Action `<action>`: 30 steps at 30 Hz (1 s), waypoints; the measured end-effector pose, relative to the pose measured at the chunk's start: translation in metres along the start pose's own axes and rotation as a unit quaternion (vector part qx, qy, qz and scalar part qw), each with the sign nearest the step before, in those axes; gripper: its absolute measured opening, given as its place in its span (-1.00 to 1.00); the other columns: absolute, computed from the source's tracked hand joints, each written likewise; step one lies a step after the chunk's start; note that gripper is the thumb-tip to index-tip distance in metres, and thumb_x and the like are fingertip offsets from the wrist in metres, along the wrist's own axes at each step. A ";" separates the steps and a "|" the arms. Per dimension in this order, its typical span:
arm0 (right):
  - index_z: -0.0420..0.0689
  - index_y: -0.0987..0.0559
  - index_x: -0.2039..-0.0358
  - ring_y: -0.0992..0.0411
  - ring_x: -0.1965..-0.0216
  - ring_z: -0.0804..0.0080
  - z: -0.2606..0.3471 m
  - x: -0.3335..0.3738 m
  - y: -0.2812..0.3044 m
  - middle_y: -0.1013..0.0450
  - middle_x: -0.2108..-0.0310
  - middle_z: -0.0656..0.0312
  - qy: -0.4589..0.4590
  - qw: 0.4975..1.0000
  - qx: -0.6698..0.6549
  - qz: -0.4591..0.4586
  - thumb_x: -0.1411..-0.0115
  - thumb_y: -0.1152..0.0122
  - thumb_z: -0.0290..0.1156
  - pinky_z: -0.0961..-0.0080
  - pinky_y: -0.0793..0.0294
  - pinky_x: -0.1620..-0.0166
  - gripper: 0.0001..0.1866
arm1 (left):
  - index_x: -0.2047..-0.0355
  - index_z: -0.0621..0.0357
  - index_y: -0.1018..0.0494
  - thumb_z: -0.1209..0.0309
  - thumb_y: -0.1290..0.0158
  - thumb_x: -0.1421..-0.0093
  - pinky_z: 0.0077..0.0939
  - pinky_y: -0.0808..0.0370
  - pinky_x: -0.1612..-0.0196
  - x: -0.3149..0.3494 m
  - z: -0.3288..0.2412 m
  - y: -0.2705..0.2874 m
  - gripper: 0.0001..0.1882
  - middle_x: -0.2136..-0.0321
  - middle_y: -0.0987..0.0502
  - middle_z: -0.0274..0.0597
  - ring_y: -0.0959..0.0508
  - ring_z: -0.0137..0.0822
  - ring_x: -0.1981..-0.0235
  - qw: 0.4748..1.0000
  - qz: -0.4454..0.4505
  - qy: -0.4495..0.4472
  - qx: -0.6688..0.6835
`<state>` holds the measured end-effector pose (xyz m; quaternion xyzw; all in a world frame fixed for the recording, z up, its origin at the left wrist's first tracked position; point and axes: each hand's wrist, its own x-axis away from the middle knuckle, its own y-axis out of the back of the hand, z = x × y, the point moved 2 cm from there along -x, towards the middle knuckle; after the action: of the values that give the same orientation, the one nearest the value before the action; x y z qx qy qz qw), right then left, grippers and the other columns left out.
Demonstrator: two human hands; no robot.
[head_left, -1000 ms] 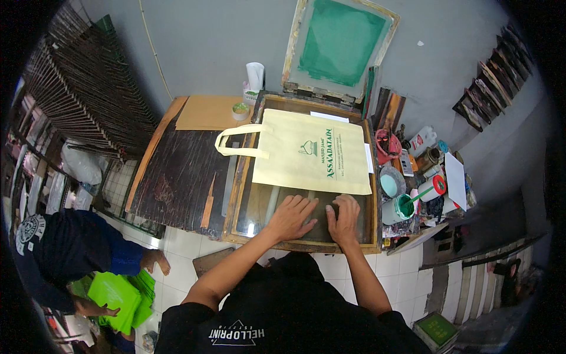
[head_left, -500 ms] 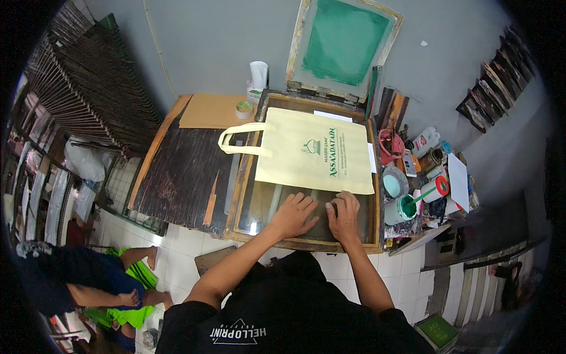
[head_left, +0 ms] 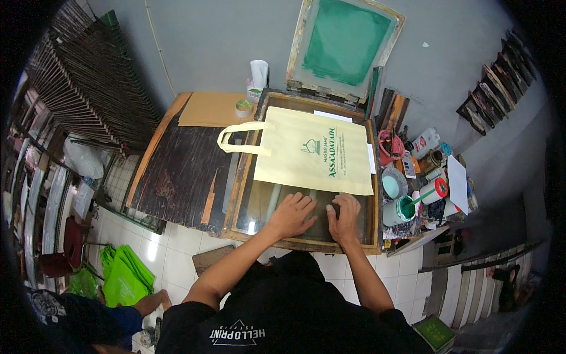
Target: The person performs screen printing on a tote bag by aligning the bag on a screen printing board, pressing it flat by hand, and then lifting the screen to show the printed logo before picking the bag up for inspection.
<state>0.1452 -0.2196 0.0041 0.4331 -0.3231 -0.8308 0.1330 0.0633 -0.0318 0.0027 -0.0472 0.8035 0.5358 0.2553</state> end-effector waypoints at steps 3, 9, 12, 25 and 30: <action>-0.19 -0.53 0.08 -0.37 -0.19 -0.15 0.012 -0.007 0.005 -0.46 -0.04 -0.06 0.015 0.999 0.030 -0.001 -0.31 -0.33 -0.40 -0.08 -0.23 -0.27 -0.76 | -0.11 0.22 -0.50 0.16 -0.23 -0.27 -0.16 -0.43 -0.02 0.001 0.002 0.001 -0.49 0.12 -0.51 -0.10 -0.47 -0.06 0.05 1.000 0.001 0.008 0.004; -0.17 -0.56 0.21 -0.34 -0.21 -0.12 0.011 -0.005 0.009 -0.43 -0.06 -0.05 0.044 0.997 0.065 0.023 -0.32 -0.30 -0.34 -0.12 -0.19 -0.25 -0.83 | -0.13 0.19 -0.51 0.17 -0.24 -0.26 -0.15 -0.44 -0.02 0.004 0.001 -0.003 -0.49 0.09 -0.53 -0.11 -0.48 -0.05 0.05 1.000 0.011 0.024 0.018; -0.18 -0.56 0.20 -0.35 -0.18 -0.10 0.005 -0.004 0.011 -0.43 -0.02 -0.02 0.039 0.997 0.058 0.035 -0.32 -0.30 -0.34 -0.10 -0.19 -0.25 -0.82 | -0.10 0.21 -0.53 0.18 -0.23 -0.27 -0.19 -0.43 -0.03 0.000 0.003 -0.003 -0.52 0.12 -0.52 -0.13 -0.47 -0.08 0.05 1.000 0.011 0.025 0.004; -0.14 -0.54 0.14 -0.43 -0.11 -0.06 -0.014 -0.002 -0.006 -0.48 0.07 0.03 0.029 0.997 -0.023 0.070 -0.34 -0.31 -0.29 -0.09 -0.28 -0.17 -0.78 | -0.12 0.21 -0.53 0.22 -0.22 -0.29 -0.22 -0.42 0.00 -0.009 -0.005 0.013 -0.53 0.07 -0.53 -0.14 -0.47 -0.09 0.07 0.998 0.008 0.060 0.035; -0.16 -0.52 0.00 -0.39 -0.20 -0.13 -0.017 0.002 0.007 -0.46 -0.08 -0.05 0.008 0.996 -0.069 0.053 -0.32 -0.31 -0.29 -0.15 -0.24 -0.25 -0.67 | -0.11 0.20 -0.53 0.19 -0.22 -0.28 -0.21 -0.42 0.04 -0.005 0.000 0.003 -0.52 0.08 -0.53 -0.14 -0.47 -0.10 0.11 0.999 0.017 0.049 0.008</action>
<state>0.1576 -0.2332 0.0007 0.4120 -0.2868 -0.8392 0.2092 0.0670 -0.0322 0.0077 -0.0572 0.8198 0.5309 0.2069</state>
